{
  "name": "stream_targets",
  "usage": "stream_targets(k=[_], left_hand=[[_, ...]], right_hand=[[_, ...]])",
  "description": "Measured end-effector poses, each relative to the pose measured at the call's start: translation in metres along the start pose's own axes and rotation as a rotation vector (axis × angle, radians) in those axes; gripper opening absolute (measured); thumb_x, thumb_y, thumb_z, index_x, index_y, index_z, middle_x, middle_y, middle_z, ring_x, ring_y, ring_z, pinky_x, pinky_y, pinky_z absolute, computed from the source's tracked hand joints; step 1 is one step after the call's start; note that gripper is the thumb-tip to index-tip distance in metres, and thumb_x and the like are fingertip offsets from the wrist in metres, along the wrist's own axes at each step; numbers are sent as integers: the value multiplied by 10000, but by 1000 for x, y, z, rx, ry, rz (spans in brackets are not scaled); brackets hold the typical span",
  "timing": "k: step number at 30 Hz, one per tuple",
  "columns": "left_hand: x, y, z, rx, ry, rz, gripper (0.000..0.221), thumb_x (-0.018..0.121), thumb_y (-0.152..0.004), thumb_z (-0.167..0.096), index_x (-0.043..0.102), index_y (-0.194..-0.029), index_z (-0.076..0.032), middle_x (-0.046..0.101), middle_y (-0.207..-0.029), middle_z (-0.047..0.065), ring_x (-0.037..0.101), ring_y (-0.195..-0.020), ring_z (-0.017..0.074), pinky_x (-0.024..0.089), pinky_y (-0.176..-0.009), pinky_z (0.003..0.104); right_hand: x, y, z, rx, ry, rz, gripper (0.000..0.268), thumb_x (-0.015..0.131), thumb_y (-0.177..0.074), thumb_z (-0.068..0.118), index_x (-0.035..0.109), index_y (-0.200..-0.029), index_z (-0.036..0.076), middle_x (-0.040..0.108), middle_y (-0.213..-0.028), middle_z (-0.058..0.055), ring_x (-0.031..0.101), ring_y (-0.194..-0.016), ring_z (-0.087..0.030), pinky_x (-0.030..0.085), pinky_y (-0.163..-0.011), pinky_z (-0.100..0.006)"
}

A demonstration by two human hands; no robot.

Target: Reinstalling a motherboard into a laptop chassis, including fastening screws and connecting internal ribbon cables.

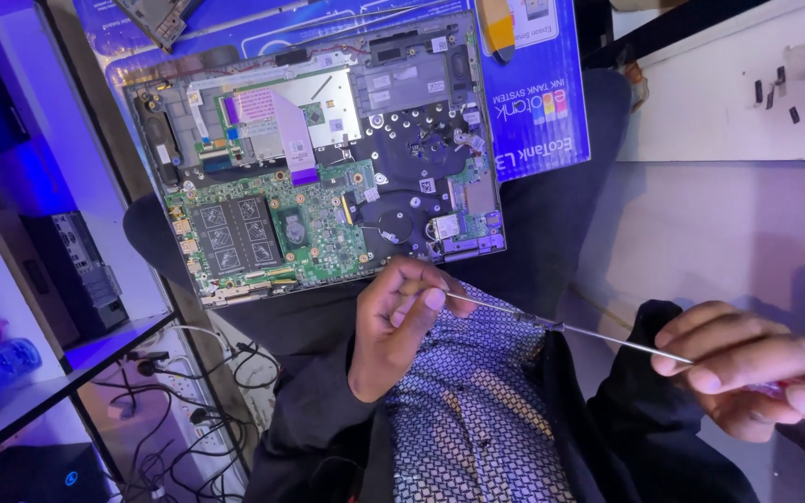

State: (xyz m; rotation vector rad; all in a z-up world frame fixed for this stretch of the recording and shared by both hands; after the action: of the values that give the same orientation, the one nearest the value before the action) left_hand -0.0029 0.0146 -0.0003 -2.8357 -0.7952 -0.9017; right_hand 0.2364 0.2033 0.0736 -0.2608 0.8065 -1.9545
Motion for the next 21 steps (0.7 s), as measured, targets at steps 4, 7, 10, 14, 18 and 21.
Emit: stream_targets(k=[4,7,10,14,18,21], left_hand=[[3,-3,-5,27,29,44,172,540,-1048,-77,513,-1204,-10,705,-1068,167,691,-953,222,584,-905,363],[3,-2,-5,30,25,12,291,516,-1080,-208,472,-1275,4,700,-1096,190,691,-993,250,575,-927,391],[3,-1,-12,67,-43,-65,277,506,-1078,-217,490,-1241,7,708,-1081,200,686,-975,253,570,-912,382],[23,1,-58,440,-794,-225,200,748,-855,-11,636,-1019,-5,728,-1012,100,694,-940,241,573,-877,357],[38,-9,-51,694,-1268,-109,300,874,-860,-104,704,-1095,-29,686,-1179,83,624,-1155,267,516,-1008,439],[41,-22,-34,680,-1474,52,408,808,-938,-117,634,-1288,-2,612,-1339,151,583,-1277,320,467,-1114,523]], right_hand=[[-7,8,0,0,-7,-105,374,391,-1080,435,468,-1430,329,645,-969,88,795,-698,-77,728,-742,-287],[-14,10,-3,-32,-13,-208,249,367,-1113,437,466,-1301,306,610,-961,74,750,-688,-89,703,-717,-271],[-24,13,-5,-56,-1,-270,257,333,-1136,440,497,-1276,299,594,-980,58,712,-710,-89,680,-705,-251],[-29,3,0,-69,153,-281,239,369,-1161,456,491,-1130,253,596,-1041,21,672,-730,-104,633,-716,-248],[-41,2,-5,-21,263,-314,330,374,-1182,445,496,-1149,140,585,-1082,-28,624,-796,-151,582,-804,-298],[-42,-11,-10,51,280,-272,360,336,-1198,456,491,-1168,132,606,-1023,-38,659,-753,-166,595,-787,-288]])
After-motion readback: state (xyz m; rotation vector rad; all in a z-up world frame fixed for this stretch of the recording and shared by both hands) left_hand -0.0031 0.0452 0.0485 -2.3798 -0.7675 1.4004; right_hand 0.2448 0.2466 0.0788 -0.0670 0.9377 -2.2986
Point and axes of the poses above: each hand's wrist, its own y-axis away from the middle knuckle, its own x-axis out of the palm, z = x × y, the point moved 8 cm from there along -y, towards the middle knuckle
